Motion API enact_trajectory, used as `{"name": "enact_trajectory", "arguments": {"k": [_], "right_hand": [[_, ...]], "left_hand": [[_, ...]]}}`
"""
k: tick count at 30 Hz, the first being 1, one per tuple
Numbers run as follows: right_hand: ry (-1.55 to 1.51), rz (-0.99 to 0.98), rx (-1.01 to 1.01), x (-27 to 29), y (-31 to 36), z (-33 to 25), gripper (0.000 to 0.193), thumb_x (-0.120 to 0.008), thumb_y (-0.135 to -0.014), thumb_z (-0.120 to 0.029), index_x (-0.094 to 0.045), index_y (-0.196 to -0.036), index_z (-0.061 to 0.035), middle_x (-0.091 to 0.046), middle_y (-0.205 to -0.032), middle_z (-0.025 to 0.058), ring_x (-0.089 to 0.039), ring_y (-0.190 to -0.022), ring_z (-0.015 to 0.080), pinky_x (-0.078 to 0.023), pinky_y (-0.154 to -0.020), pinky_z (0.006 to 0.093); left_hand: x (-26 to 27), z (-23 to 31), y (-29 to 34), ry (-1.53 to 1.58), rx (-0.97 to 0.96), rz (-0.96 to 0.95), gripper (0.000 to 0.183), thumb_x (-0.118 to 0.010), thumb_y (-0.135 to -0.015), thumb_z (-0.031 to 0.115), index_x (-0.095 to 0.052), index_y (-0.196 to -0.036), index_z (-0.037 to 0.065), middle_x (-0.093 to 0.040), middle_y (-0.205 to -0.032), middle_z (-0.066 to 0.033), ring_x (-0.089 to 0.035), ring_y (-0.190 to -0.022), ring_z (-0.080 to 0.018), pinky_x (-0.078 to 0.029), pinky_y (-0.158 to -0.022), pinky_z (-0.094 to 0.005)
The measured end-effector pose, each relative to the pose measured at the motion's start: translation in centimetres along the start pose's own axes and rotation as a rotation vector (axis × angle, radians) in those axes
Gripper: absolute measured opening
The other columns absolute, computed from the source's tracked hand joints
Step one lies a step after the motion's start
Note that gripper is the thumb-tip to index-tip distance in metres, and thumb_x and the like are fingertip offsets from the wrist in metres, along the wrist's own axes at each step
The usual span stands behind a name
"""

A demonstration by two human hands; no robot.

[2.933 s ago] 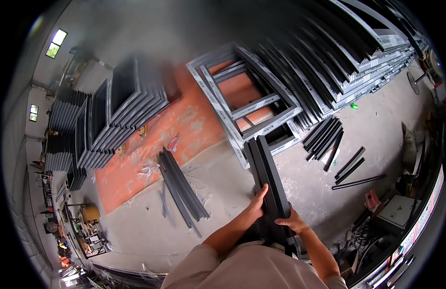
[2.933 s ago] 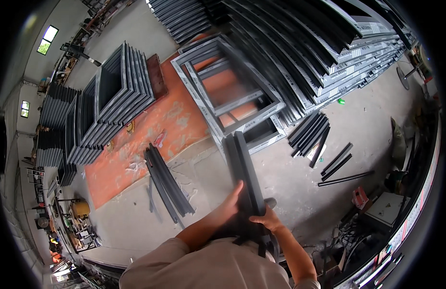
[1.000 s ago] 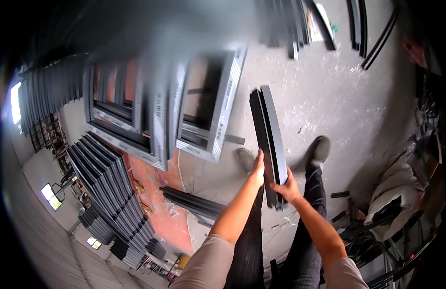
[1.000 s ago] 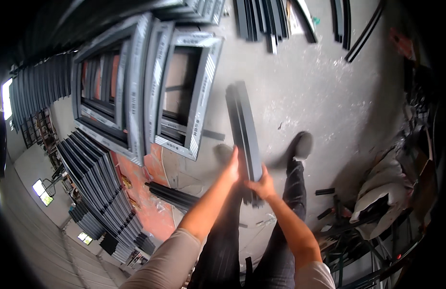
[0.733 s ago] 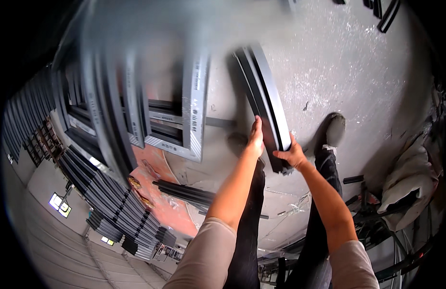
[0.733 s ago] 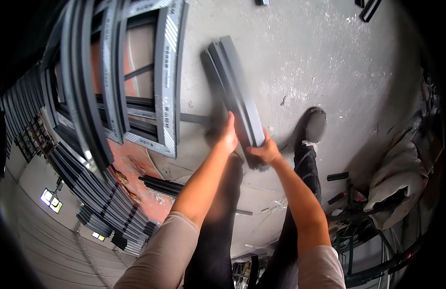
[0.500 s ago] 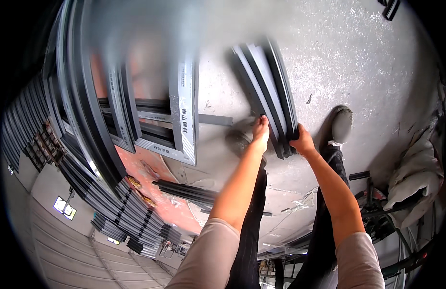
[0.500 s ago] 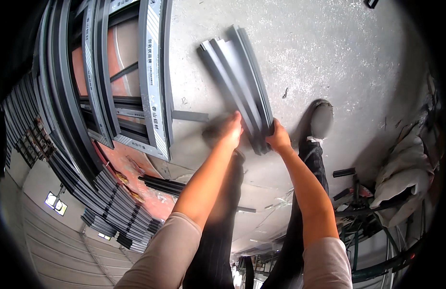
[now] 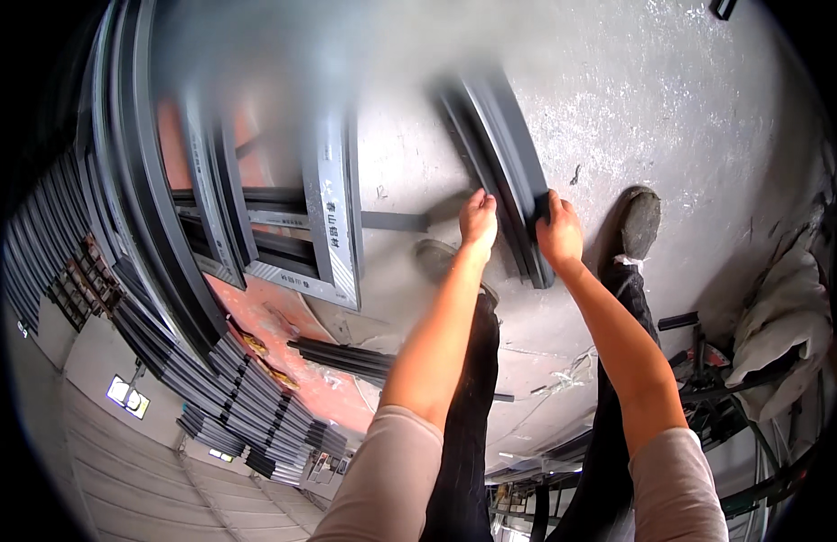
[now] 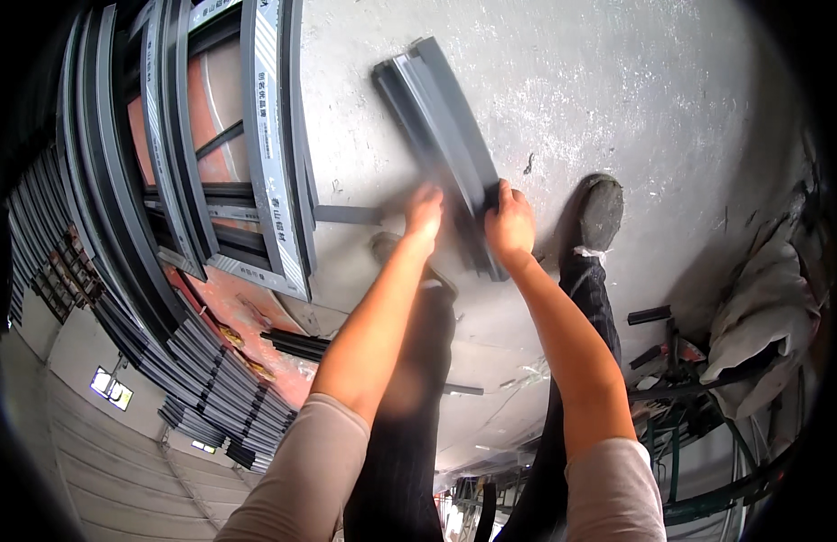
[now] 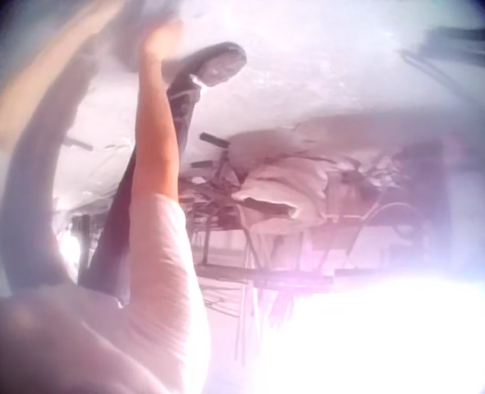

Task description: The person inputs settings on a control screen, cuts metal frame profiles using a chop saw, stacks the cut pieces on the floor, and cuts additional metal profiles with the saw.

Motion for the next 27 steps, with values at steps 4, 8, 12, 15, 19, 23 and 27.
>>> {"name": "enact_trajectory", "arguments": {"k": [4,8,12,15,19,23,27], "right_hand": [[0.035,0.031,-0.008,1.6,1.0,0.2,0.055,-0.059,-0.082,-0.014,-0.045,-0.134,-0.0034,-0.059,-0.11,0.0218,-0.057,-0.101,0.0415,-0.046,-0.088,0.0478],[-0.005,-0.008,0.121,5.6,5.3,-3.5,0.05,-0.062,-0.081,-0.015,-0.047,-0.127,-0.0024,-0.058,-0.111,0.024,-0.056,-0.102,0.0424,-0.046,-0.09,0.0482],[0.04,-0.13,0.174,13.8,12.5,-2.7,0.053,-0.065,-0.079,-0.018,-0.049,-0.127,-0.0034,-0.057,-0.114,0.0223,-0.055,-0.106,0.04,-0.047,-0.091,0.0465],[0.177,-0.272,0.086,23.1,20.8,-1.7,0.058,-0.071,-0.076,-0.027,-0.051,-0.128,-0.0071,-0.054,-0.123,0.0189,-0.053,-0.111,0.0375,-0.046,-0.093,0.0485],[0.304,-0.476,0.099,31.4,33.6,-4.1,0.066,-0.071,-0.074,-0.045,-0.053,-0.13,-0.0152,-0.04,-0.14,0.0201,-0.033,-0.134,0.0423,-0.039,-0.1,0.0585],[0.232,-0.387,0.009,34.0,35.4,-5.0,0.06,-0.07,-0.073,-0.044,-0.06,-0.124,-0.0143,-0.033,-0.147,0.0215,-0.028,-0.137,0.0446,-0.04,-0.101,0.0574],[0.168,-0.32,-0.02,37.3,31.7,-2.9,0.058,-0.071,-0.073,-0.045,-0.063,-0.121,-0.0142,-0.043,-0.142,0.0179,-0.036,-0.133,0.0395,-0.042,-0.104,0.0461]], "left_hand": [[1.2,1.2,2.0,-0.177,-0.09,0.1,0.04,-0.056,-0.095,0.028,-0.058,-0.123,-0.001,-0.065,-0.118,-0.0161,-0.061,-0.111,-0.0247,-0.045,-0.095,-0.034],[8.5,-0.4,6.0,-0.301,-0.199,0.336,0.043,-0.053,-0.095,0.034,-0.057,-0.12,-0.001,-0.061,-0.119,-0.0216,-0.058,-0.111,-0.0357,-0.046,-0.093,-0.0409],[13.8,-3.6,13.6,-0.15,0.015,0.109,0.042,-0.055,-0.096,0.035,-0.06,-0.122,0.003,-0.062,-0.116,-0.0094,-0.057,-0.107,-0.0192,-0.045,-0.093,-0.0344],[13.3,-0.3,23.1,-0.285,0.015,0.092,0.039,-0.059,-0.094,0.034,-0.061,-0.118,0.003,-0.064,-0.108,-0.0071,-0.057,-0.1,-0.0164,-0.045,-0.09,-0.0329],[17.2,0.8,33.7,-0.557,-0.037,0.105,0.04,-0.058,-0.092,0.038,-0.063,-0.11,0.002,-0.069,-0.103,-0.0147,-0.065,-0.098,-0.0302,-0.05,-0.085,-0.0379],[21.5,-3.1,41.4,-0.895,0.065,0.046,0.056,-0.05,-0.091,0.051,-0.062,-0.113,0.001,-0.065,-0.114,-0.0215,-0.059,-0.112,-0.0375,-0.046,-0.094,-0.0451],[16.2,-1.1,47.6,-0.938,0.256,0.005,0.076,-0.043,-0.089,0.063,-0.051,-0.133,0.001,-0.053,-0.131,-0.0272,-0.05,-0.125,-0.0405,-0.041,-0.103,-0.0469]]}}
Point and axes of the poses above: each hand's wrist, its own y-axis away from the middle knuckle, its own x-axis out of the back of the hand, z = x × y, the point moved 7 cm from there along -y, towards the middle knuckle
